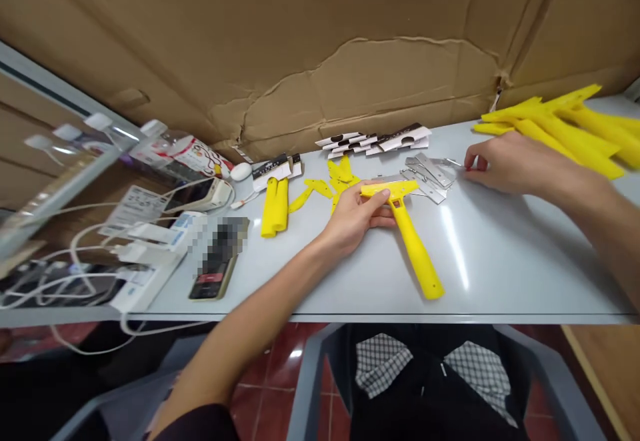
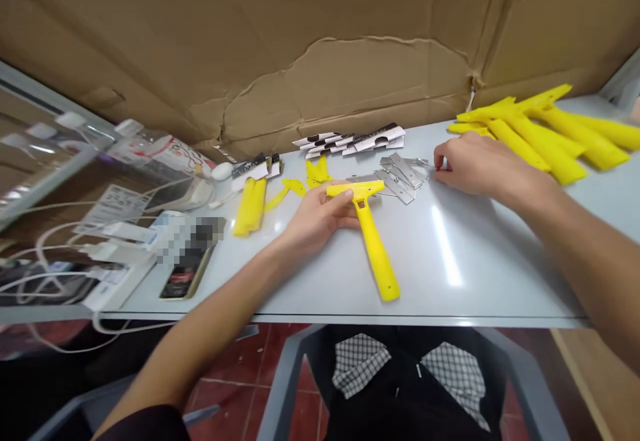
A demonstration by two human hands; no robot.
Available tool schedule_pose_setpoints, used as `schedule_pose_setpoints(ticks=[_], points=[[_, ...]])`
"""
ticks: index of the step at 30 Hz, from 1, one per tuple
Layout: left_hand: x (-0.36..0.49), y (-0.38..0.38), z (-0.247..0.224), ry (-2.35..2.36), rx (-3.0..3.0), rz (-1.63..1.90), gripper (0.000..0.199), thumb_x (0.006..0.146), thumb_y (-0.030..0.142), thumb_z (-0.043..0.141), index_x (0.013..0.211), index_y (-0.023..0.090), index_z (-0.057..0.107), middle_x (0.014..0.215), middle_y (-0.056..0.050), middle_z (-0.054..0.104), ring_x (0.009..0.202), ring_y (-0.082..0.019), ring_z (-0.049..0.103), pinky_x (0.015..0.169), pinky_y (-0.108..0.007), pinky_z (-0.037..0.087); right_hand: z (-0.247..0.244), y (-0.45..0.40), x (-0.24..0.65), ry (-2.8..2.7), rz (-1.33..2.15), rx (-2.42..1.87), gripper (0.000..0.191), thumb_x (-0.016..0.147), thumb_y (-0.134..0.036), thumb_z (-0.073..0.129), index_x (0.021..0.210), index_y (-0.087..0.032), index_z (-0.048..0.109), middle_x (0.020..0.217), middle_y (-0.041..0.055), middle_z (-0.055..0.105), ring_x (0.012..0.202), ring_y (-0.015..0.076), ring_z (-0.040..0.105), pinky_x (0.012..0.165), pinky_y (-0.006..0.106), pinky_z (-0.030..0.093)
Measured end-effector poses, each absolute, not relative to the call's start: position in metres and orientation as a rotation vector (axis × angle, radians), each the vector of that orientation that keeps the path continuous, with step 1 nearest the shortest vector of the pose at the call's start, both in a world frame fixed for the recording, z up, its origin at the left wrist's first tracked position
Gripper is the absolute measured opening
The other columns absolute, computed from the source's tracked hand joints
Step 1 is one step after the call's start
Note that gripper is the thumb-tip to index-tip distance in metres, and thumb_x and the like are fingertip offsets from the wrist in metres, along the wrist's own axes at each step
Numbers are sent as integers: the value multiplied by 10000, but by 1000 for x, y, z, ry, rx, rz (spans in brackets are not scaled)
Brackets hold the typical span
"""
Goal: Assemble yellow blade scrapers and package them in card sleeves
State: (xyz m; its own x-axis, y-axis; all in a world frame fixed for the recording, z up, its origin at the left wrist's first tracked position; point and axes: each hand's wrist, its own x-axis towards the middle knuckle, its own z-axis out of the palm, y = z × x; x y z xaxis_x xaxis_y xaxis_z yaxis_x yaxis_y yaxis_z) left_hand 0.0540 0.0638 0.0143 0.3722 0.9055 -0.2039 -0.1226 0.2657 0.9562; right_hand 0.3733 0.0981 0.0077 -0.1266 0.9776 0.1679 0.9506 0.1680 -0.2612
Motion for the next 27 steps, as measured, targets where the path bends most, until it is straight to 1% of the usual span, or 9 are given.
schedule_pose_setpoints(ticks=[2, 4, 7, 10, 13, 16, 21, 25, 27], points=[[54, 63, 15, 943, 1062, 841, 340, 895, 287, 775, 1130, 141, 577, 981, -117, 786, 758, -210, 780, 688, -335, 650, 7, 98, 372, -2219, 100, -1974, 276, 848, -461, 777, 893, -190, 799, 806, 90, 706, 649, 139, 465, 649, 363, 283], [54, 63, 16, 947, 1061, 838, 337, 894, 290, 776, 1124, 140, 582, 969, -114, 788, 741, -206, 778, 684, -332, 647, 14, 92, 361, -2201, 29, -2002, 396, 879, -573, 715, 948, -193, 799, 814, 98, 696, 675, 156, 475, 653, 358, 278], [55, 64, 14, 946, 1053, 849, 297, 910, 266, 753, 1121, 136, 588, 981, -122, 792, 740, -197, 774, 672, -316, 642, 28, 76, 334, -2242, -12, -1862, 348, 930, -524, 648, 970, -204, 779, 842, 104, 717, 748, 211, 575, 655, 345, 320], [56, 65, 13, 925, 1053, 843, 263, 926, 251, 731, 1117, 126, 601, 1020, -146, 790, 792, -208, 781, 691, -320, 647, 32, 61, 309, -2336, 64, -1861, 409, 916, -604, 611, 966, -228, 763, 914, 108, 748, 818, 268, 649, 661, 352, 385], [57, 65, 14, 917, 1033, 840, 236, 929, 210, 717, 1117, 121, 604, 1016, -149, 790, 765, -194, 773, 694, -317, 651, 28, 53, 296, -2369, 119, -1903, 376, 931, -561, 586, 991, -229, 749, 974, 113, 759, 808, 282, 669, 635, 361, 406], [58, 65, 17, 920, 1046, 827, 201, 944, 192, 695, 1112, 116, 616, 1018, -151, 789, 748, -184, 768, 710, -319, 656, 27, 52, 293, -2337, 117, -1926, 329, 924, -508, 602, 995, -225, 753, 968, 112, 759, 811, 288, 674, 640, 366, 423], [59, 65, 18, 947, 1065, 813, 224, 952, 196, 686, 1150, 104, 636, 1016, -171, 792, 778, -213, 784, 707, -331, 657, 29, 55, 297, -2324, 194, -1873, 261, 928, -409, 595, 1014, -236, 771, 920, 102, 760, 827, 292, 673, 654, 374, 433], [61, 65, 17, 936, 1053, 846, 246, 930, 204, 713, 1150, 107, 662, 995, -177, 794, 777, -237, 787, 717, -373, 662, 31, 57, 302, -2317, 298, -1787, 231, 909, -379, 623, 997, -221, 767, 853, 97, 747, 770, 263, 654, 671, 384, 453], [61, 66, 16, 921, 1057, 862, 247, 914, 209, 733, 1130, 101, 682, 1000, -182, 794, 788, -243, 789, 721, -373, 663, 32, 57, 303, -2318, 310, -1754, 210, 896, -354, 626, 980, -220, 763, 833, 85, 739, 750, 247, 645, 683, 381, 464]])
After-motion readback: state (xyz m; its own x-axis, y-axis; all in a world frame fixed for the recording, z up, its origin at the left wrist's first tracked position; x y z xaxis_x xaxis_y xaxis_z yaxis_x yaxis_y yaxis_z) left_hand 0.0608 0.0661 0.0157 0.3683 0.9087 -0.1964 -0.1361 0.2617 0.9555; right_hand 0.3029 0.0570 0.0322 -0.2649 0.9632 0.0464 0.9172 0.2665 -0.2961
